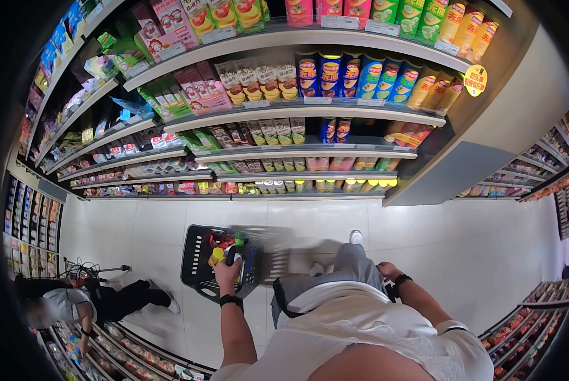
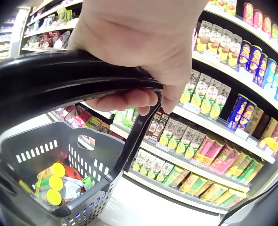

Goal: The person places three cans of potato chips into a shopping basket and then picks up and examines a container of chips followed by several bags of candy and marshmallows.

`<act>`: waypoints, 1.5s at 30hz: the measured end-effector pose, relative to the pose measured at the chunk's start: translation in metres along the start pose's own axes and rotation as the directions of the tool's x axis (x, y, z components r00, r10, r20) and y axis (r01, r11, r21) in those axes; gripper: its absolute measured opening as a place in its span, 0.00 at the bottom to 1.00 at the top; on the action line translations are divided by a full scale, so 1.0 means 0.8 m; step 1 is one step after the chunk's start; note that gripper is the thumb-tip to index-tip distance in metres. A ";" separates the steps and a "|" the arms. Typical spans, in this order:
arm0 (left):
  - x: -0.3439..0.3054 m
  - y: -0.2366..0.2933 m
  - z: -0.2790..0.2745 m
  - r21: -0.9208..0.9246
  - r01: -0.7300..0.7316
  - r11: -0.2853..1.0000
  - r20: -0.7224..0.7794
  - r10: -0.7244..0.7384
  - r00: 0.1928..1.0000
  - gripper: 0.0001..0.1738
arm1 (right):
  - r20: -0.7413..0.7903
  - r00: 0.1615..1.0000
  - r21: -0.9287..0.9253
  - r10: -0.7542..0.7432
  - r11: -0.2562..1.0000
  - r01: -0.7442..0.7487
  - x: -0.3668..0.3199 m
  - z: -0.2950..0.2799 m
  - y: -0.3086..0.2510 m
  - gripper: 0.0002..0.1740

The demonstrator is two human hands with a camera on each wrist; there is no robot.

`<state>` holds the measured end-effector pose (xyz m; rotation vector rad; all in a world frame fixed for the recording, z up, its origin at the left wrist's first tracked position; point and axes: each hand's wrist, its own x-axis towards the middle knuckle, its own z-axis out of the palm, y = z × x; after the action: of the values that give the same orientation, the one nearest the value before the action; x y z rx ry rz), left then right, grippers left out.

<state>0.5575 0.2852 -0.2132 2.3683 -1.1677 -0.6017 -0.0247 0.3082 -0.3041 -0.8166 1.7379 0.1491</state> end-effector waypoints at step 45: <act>0.406 0.650 -0.125 0.649 -0.597 0.472 0.157 0.685 0.711 0.31 | 0.122 0.990 0.387 0.067 0.915 -0.109 0.082 -0.058 -0.021 0.18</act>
<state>0.4663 -0.2479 0.0924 2.0917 -2.3479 0.3046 -0.0593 0.2436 -0.3419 -0.4267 1.6307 -0.0957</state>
